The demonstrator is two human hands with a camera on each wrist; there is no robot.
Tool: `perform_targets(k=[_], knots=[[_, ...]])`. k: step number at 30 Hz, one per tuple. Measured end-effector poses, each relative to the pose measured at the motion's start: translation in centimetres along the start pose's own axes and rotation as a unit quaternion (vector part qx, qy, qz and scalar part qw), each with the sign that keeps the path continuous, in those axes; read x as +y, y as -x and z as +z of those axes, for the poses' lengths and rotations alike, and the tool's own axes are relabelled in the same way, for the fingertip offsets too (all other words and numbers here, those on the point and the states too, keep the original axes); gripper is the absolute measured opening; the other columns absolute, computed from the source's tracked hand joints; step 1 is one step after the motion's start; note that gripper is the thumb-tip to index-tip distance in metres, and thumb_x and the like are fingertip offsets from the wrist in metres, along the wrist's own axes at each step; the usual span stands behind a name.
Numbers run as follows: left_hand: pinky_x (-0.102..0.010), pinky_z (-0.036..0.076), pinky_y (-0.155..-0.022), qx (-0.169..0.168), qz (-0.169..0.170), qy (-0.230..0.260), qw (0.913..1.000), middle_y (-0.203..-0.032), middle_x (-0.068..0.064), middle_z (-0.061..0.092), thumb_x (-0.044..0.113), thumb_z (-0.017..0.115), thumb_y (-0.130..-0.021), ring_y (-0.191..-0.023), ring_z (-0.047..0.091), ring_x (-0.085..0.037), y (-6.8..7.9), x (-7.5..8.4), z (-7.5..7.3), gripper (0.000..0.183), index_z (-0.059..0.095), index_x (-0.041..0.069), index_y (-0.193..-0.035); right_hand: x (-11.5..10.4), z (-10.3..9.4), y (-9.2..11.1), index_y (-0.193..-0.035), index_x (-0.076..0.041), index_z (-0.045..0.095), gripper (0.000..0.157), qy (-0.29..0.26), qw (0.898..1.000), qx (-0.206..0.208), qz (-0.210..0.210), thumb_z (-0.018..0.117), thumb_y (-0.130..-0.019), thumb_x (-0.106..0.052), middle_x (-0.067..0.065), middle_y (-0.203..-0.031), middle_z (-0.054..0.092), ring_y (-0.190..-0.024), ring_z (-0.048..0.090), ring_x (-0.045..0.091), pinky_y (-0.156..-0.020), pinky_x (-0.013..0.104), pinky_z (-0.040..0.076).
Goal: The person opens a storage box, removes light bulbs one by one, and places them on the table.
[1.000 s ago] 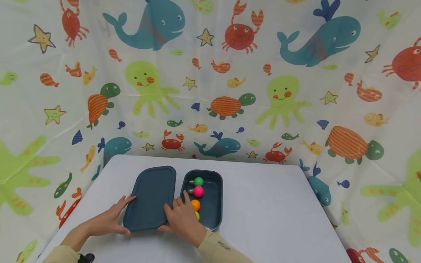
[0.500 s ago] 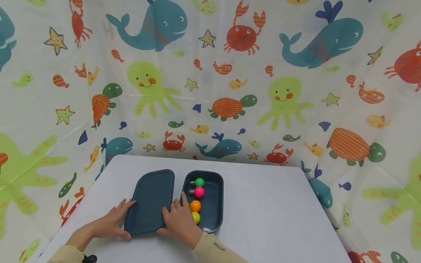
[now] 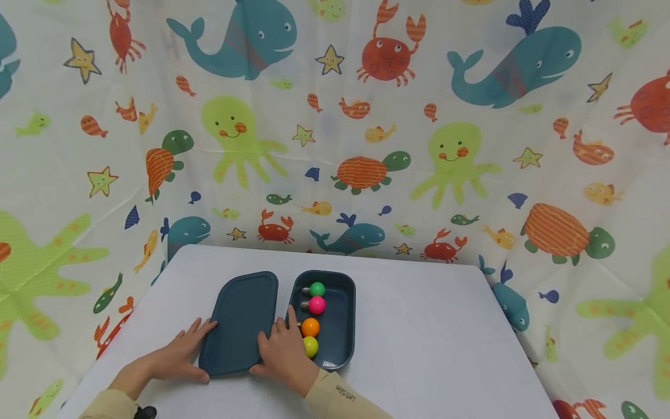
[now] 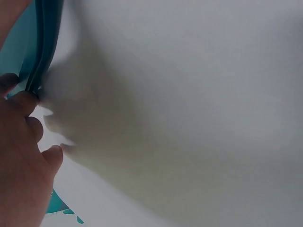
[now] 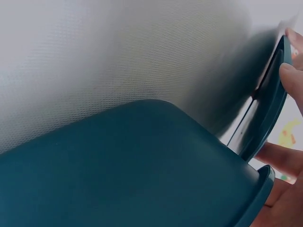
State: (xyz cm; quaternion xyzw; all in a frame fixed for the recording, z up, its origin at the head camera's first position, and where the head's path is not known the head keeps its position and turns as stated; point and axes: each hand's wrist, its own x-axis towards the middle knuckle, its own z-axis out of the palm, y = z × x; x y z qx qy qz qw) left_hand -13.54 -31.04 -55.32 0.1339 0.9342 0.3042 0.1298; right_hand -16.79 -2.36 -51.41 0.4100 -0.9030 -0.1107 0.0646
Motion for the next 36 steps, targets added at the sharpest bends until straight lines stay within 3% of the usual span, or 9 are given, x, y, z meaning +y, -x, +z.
perform_targets(k=[5,25,31,36], knots=[[-0.075,0.004,-0.106,0.001,0.003,-0.013,0.9999,-0.150,-0.041,0.017,0.043,0.088,-0.063,-0.138,0.006,-0.060,-0.3,-0.5,0.1,0.118,0.023,-0.008,-0.147,-0.2,-0.2,-0.3,-0.128,-0.026,0.064,0.071,0.006,1.000,-0.012,0.002,0.054,-0.080,-0.077,0.005,-0.128,0.065,-0.123,0.056,0.024,-0.114,0.060,0.022],[-0.079,0.007,-0.102,0.003,0.006,-0.033,0.9994,-0.149,-0.041,0.020,0.042,0.087,-0.066,-0.135,0.007,-0.064,-0.1,0.3,-0.2,0.114,0.024,-0.011,-0.145,-0.3,-0.4,-0.5,-0.127,-0.027,0.064,0.067,0.011,0.999,-0.034,0.009,0.055,-0.081,-0.076,0.003,-0.129,0.064,-0.126,0.054,0.024,-0.116,0.061,0.014],[-0.077,0.006,-0.105,0.005,-0.007,-0.035,0.9994,-0.152,-0.038,0.019,0.046,0.086,-0.067,-0.137,0.006,-0.061,-0.2,0.4,-0.1,0.116,0.023,-0.009,-0.147,0.2,-0.8,-0.5,-0.126,-0.027,0.064,0.065,0.004,1.000,-0.008,0.007,0.056,-0.082,-0.074,0.002,-0.133,0.062,-0.129,0.052,0.025,-0.115,0.061,0.017],[-0.075,0.008,-0.106,0.047,0.014,-0.052,0.9975,-0.155,-0.034,0.018,0.055,0.080,-0.072,-0.139,0.009,-0.058,-1.2,0.1,0.8,0.114,0.022,-0.005,-0.150,1.2,-1.3,-0.3,-0.127,-0.023,0.063,0.065,-0.013,0.999,0.034,0.018,0.059,-0.082,-0.071,0.003,-0.135,0.060,-0.130,0.050,0.024,-0.114,0.061,0.022]])
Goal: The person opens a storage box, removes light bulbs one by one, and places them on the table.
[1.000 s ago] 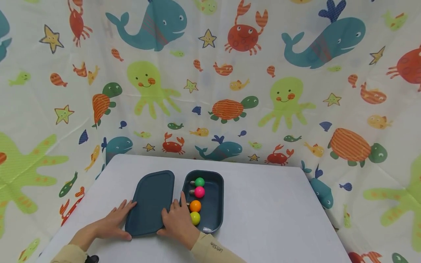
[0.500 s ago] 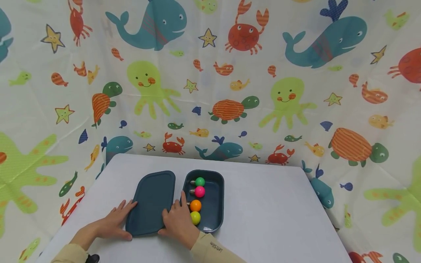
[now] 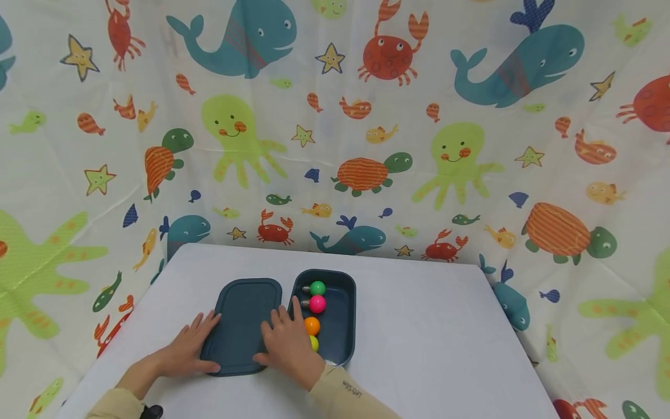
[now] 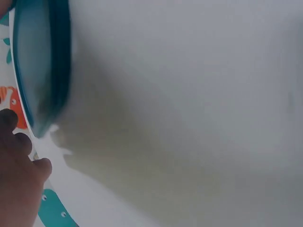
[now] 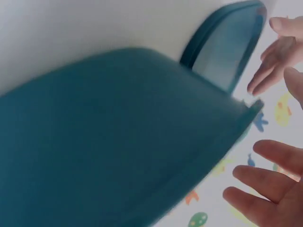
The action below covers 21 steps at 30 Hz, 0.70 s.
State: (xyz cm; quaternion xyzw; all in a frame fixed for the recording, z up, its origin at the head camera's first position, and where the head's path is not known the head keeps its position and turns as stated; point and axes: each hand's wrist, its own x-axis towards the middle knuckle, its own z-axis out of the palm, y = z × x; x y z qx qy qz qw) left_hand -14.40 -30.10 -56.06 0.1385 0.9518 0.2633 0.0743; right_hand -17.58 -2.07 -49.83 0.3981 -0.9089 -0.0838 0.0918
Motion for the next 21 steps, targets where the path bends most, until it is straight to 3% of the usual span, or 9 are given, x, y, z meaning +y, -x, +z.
perform_targets(k=[4,8,15,21], knots=[[-0.077,0.010,-0.105,0.032,0.035,0.026,0.9985,-0.156,-0.032,0.015,0.054,0.076,-0.077,-0.139,0.008,-0.059,-1.0,1.6,0.8,0.111,0.019,-0.005,-0.152,1.0,-0.2,0.2,-0.130,-0.023,0.061,0.067,-0.009,1.000,0.028,0.009,0.058,-0.084,-0.071,0.003,-0.138,0.058,-0.131,0.050,0.024,-0.113,0.061,0.024],[-0.078,0.012,-0.103,0.040,0.062,0.055,0.9957,-0.158,-0.031,0.012,0.050,0.076,-0.079,-0.140,0.008,-0.058,-2.0,4.1,1.6,0.110,0.016,-0.004,-0.153,2.1,-0.2,0.7,-0.130,-0.021,0.062,0.070,-0.003,0.998,0.067,0.015,0.056,-0.083,-0.073,0.003,-0.135,0.060,-0.128,0.053,0.024,-0.111,0.060,0.030],[-0.071,0.008,-0.111,0.010,0.066,0.097,0.9931,-0.163,-0.018,0.003,0.052,0.074,-0.082,-0.146,0.000,-0.046,-3.5,8.0,3.3,0.110,0.007,0.009,-0.158,4.3,-0.5,1.7,-0.137,-0.020,0.059,0.071,-0.024,0.997,0.058,0.050,0.055,-0.086,-0.070,0.004,-0.140,0.056,-0.133,0.048,0.024,-0.112,0.061,0.028],[-0.069,0.007,-0.112,-0.016,0.067,0.120,0.9904,-0.164,-0.014,-0.001,0.050,0.071,-0.084,-0.147,-0.003,-0.042,-4.2,10.1,4.3,0.106,0.003,0.017,-0.159,6.3,-0.8,2.4,-0.137,-0.019,0.058,0.070,-0.055,0.994,0.050,0.078,0.053,-0.088,-0.068,0.005,-0.141,0.055,-0.132,0.049,0.024,-0.112,0.062,0.027]])
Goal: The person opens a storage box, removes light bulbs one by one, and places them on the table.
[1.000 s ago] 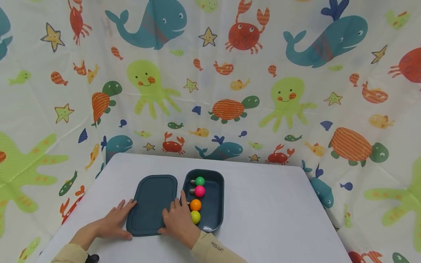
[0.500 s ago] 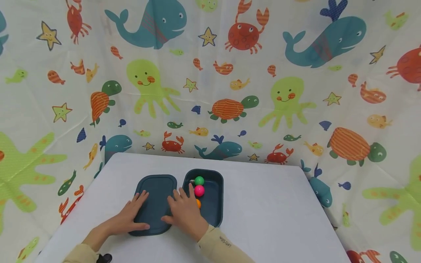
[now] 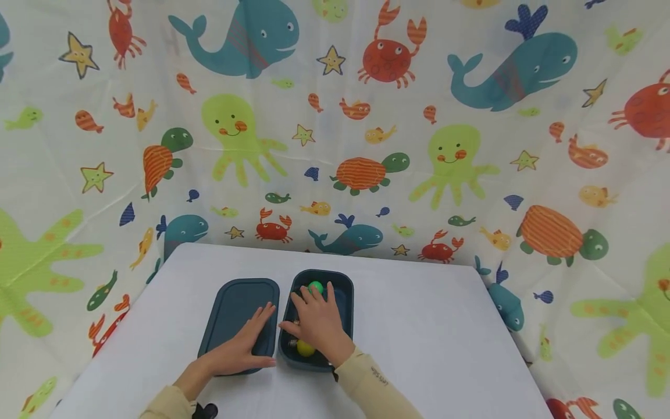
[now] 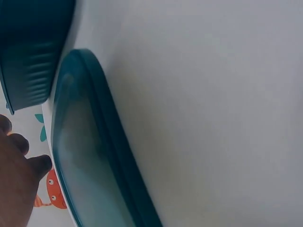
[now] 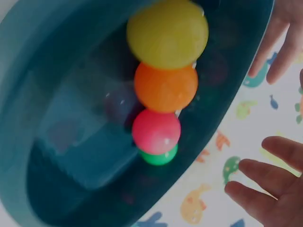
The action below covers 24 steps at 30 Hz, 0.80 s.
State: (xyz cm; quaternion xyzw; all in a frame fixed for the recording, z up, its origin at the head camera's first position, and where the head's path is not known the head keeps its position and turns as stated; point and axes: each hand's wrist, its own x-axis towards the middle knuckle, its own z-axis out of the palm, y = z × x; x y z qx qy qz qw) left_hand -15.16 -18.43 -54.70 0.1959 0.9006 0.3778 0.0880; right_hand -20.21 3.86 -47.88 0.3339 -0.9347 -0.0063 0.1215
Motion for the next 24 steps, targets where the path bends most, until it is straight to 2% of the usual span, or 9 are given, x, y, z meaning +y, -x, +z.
perform_targets(k=[7,12,16,24], knots=[[-0.068,0.006,-0.113,-0.019,-0.006,0.021,0.9996,-0.164,-0.011,-0.003,0.053,0.073,-0.082,-0.147,-0.003,-0.042,-0.7,1.6,1.2,0.108,0.006,0.015,-0.158,2.3,-0.2,0.4,-0.139,-0.019,0.056,0.070,-0.036,0.998,-0.016,0.041,0.055,-0.088,-0.066,0.009,-0.142,0.054,-0.132,0.048,0.032,-0.111,0.066,0.024],[-0.068,0.007,-0.112,-0.034,-0.030,0.038,0.9982,-0.164,-0.009,-0.003,0.052,0.075,-0.080,-0.148,-0.002,-0.041,-1.1,2.5,1.8,0.109,0.007,0.018,-0.158,3.8,-0.1,0.3,-0.138,-0.017,0.057,0.070,-0.034,0.997,-0.018,0.067,0.057,-0.087,-0.065,0.009,-0.140,0.056,-0.131,0.049,0.033,-0.111,0.067,0.022],[-0.068,0.008,-0.113,-0.040,-0.051,0.049,0.9967,-0.164,-0.007,-0.003,0.054,0.074,-0.080,-0.148,0.000,-0.039,-1.4,2.9,2.1,0.109,0.007,0.020,-0.158,4.8,-0.1,0.3,-0.138,-0.014,0.057,0.071,-0.035,0.996,-0.020,0.078,0.058,-0.087,-0.064,0.010,-0.139,0.056,-0.130,0.050,0.032,-0.111,0.067,0.021],[-0.069,0.016,-0.111,-0.040,-0.058,0.068,0.9952,-0.164,-0.014,0.001,0.053,0.075,-0.080,-0.147,0.008,-0.041,-1.5,2.8,2.8,0.112,0.003,0.017,-0.158,6.1,0.3,0.2,-0.136,-0.012,0.058,0.068,-0.051,0.995,-0.022,0.084,0.060,-0.089,-0.060,0.011,-0.136,0.058,-0.127,0.052,0.034,-0.109,0.067,0.026]])
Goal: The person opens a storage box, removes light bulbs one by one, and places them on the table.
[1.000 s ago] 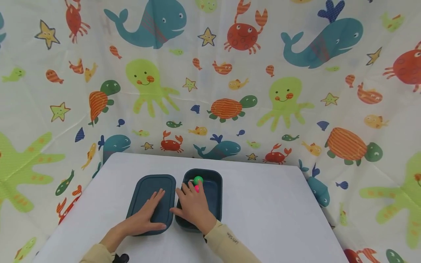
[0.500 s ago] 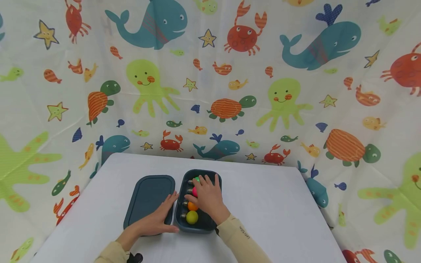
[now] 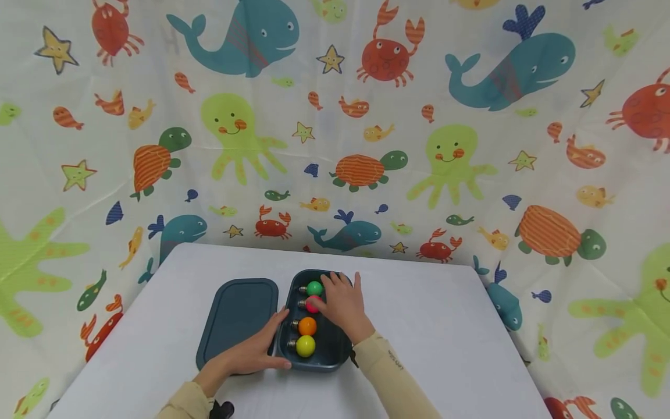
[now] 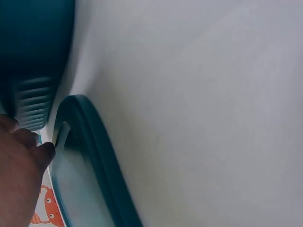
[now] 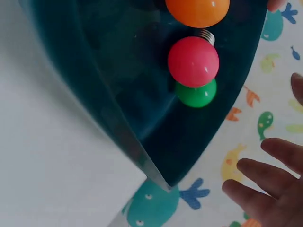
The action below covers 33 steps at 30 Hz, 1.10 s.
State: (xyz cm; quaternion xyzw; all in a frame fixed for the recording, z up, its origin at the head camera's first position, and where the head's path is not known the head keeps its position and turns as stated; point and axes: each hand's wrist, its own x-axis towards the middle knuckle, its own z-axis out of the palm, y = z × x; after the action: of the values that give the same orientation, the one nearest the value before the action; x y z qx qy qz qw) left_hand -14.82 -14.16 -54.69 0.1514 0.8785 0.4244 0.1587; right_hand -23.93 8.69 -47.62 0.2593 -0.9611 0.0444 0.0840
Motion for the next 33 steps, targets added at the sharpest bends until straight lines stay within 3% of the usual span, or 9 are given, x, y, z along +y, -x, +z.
perform_targets(k=[5,10,14,17,21,28,33], knots=[[-0.065,0.025,-0.110,0.003,-0.001,0.027,0.9996,-0.162,-0.018,0.012,0.050,0.077,-0.079,-0.144,0.024,-0.040,-0.1,0.0,0.4,0.114,0.001,0.017,-0.158,0.5,0.7,-0.7,-0.133,-0.007,0.059,0.058,-0.079,0.997,-0.003,0.017,0.069,-0.089,-0.044,0.013,-0.133,0.060,-0.124,0.054,0.032,-0.108,0.061,0.033],[-0.063,0.029,-0.110,0.012,0.009,0.051,0.9986,-0.159,-0.021,0.019,0.046,0.079,-0.079,-0.140,0.031,-0.039,-0.2,-0.1,0.7,0.114,0.001,0.015,-0.157,1.2,1.8,-1.8,-0.123,0.000,0.064,0.043,-0.175,0.984,0.015,0.012,0.074,-0.088,-0.022,0.017,-0.122,0.066,-0.112,0.062,0.033,-0.100,0.049,0.048],[-0.060,0.030,-0.111,0.007,0.018,0.093,0.9954,-0.159,-0.023,0.016,0.039,0.080,-0.081,-0.140,0.033,-0.037,-0.2,-0.2,0.8,0.114,-0.002,0.015,-0.157,1.8,2.2,-2.7,-0.118,0.004,0.066,0.038,-0.223,0.974,0.008,0.023,0.074,-0.087,-0.017,0.019,-0.114,0.069,-0.101,0.065,0.033,-0.094,0.046,0.052],[-0.057,0.031,-0.111,-0.003,0.017,0.139,0.9901,-0.159,-0.025,0.014,0.034,0.080,-0.082,-0.139,0.035,-0.037,-0.2,-0.3,0.8,0.113,-0.004,0.018,-0.157,2.0,2.4,-3.4,-0.119,0.005,0.066,0.038,-0.259,0.964,-0.018,0.060,0.073,-0.088,-0.017,0.019,-0.113,0.069,-0.098,0.065,0.031,-0.092,0.045,0.053],[-0.054,0.031,-0.112,-0.012,0.022,0.182,0.9829,-0.159,-0.026,0.013,0.028,0.080,-0.083,-0.139,0.035,-0.037,-0.3,-0.4,0.9,0.113,-0.006,0.018,-0.156,1.9,2.7,-4.1,-0.119,0.004,0.066,0.039,-0.286,0.951,-0.039,0.106,0.073,-0.088,-0.018,0.018,-0.114,0.068,-0.101,0.064,0.031,-0.094,0.045,0.053],[-0.054,0.030,-0.112,-0.015,0.021,0.196,0.9802,-0.160,-0.025,0.009,0.028,0.079,-0.084,-0.141,0.031,-0.038,-0.3,-0.5,1.1,0.112,-0.007,0.018,-0.156,1.4,3.2,-5.0,-0.117,0.008,0.066,0.040,-0.310,0.935,-0.057,0.166,0.074,-0.087,-0.018,0.020,-0.113,0.067,-0.100,0.062,0.033,-0.091,0.044,0.054],[-0.053,0.029,-0.113,-0.014,0.021,0.201,0.9793,-0.161,-0.024,0.008,0.028,0.079,-0.084,-0.143,0.028,-0.038,-0.2,-0.4,1.1,0.112,-0.007,0.018,-0.156,1.1,3.7,-5.3,-0.119,0.009,0.064,0.042,-0.319,0.927,-0.061,0.186,0.074,-0.087,-0.018,0.022,-0.116,0.066,-0.101,0.062,0.034,-0.093,0.045,0.053]])
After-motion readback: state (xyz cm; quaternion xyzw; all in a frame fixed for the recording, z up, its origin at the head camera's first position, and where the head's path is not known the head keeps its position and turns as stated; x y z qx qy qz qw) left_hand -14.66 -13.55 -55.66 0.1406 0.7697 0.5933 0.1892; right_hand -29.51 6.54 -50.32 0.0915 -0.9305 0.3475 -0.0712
